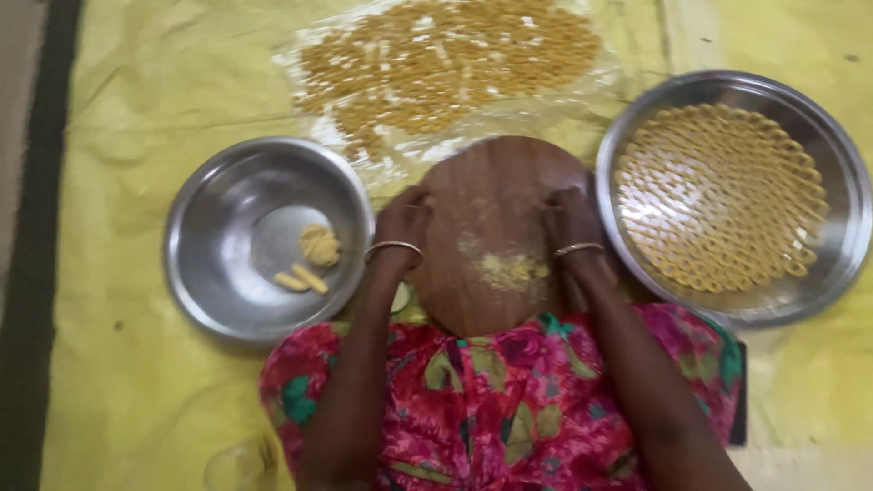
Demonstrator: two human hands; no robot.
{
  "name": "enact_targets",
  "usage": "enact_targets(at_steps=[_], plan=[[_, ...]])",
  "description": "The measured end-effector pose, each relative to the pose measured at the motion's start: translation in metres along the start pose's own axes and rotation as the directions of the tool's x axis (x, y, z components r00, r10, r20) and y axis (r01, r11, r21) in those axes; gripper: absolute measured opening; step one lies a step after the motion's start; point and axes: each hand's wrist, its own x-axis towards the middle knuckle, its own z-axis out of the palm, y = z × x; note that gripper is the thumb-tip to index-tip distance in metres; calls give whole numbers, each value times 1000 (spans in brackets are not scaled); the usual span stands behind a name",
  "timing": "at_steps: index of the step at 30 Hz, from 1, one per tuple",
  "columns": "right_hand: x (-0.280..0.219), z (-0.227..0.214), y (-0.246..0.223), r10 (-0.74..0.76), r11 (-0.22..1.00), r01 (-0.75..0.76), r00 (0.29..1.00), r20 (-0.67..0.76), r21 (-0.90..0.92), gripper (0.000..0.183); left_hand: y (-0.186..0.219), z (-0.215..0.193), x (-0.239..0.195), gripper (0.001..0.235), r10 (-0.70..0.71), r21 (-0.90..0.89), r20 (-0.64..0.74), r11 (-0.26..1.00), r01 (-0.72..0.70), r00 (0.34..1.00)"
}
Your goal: The person rolls small pieces of dough into thin ropes on a wooden board, then joins the ends to form rings. The rings are placed into a metal tray. The person repeats this process continuously.
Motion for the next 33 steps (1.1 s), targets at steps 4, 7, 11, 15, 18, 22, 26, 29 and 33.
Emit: enact_targets(at_steps=[4, 7, 11, 15, 18, 22, 26, 29, 33], plan=[[-7, -9, -12, 170, 928, -181, 983, 62, 325, 23, -25, -53, -3, 22, 59, 517, 138, 847, -123, 989], [-14, -18, -20, 93, 935, -102, 995, 43, 341, 21, -59, -117, -1, 21, -259, 774, -116, 581, 250, 959], [-25, -20, -33, 285, 851, -347, 936, 208, 394, 22, -108, -156, -10, 33, -546, 755, -209, 437, 489, 811], [-46, -22, -35, 244, 860, -301, 952, 185, 411, 25, -139, -130, 1, 28, -619, 712, -262, 394, 581, 740], [-64, -22, -37, 193, 858, -247, 968, 162, 450, 22, -156, -120, 15, 36, -732, 697, -278, 292, 655, 622], [-70, -21, -34, 149, 876, -189, 981, 124, 444, 18, -171, -116, 17, 46, -712, 645, -320, 320, 694, 625], [-69, -12, -34, 230, 831, -289, 956, 180, 474, 20, -160, -112, 7, 70, -680, 534, -372, 400, 745, 632], [-71, -8, -28, 165, 857, -215, 975, 146, 468, 19, -142, -119, 7, 101, -695, 469, -374, 429, 772, 614], [-73, -4, -27, 276, 734, -362, 932, 234, 575, 20, -115, -134, 9, 83, -347, 508, -489, 633, 584, 800]])
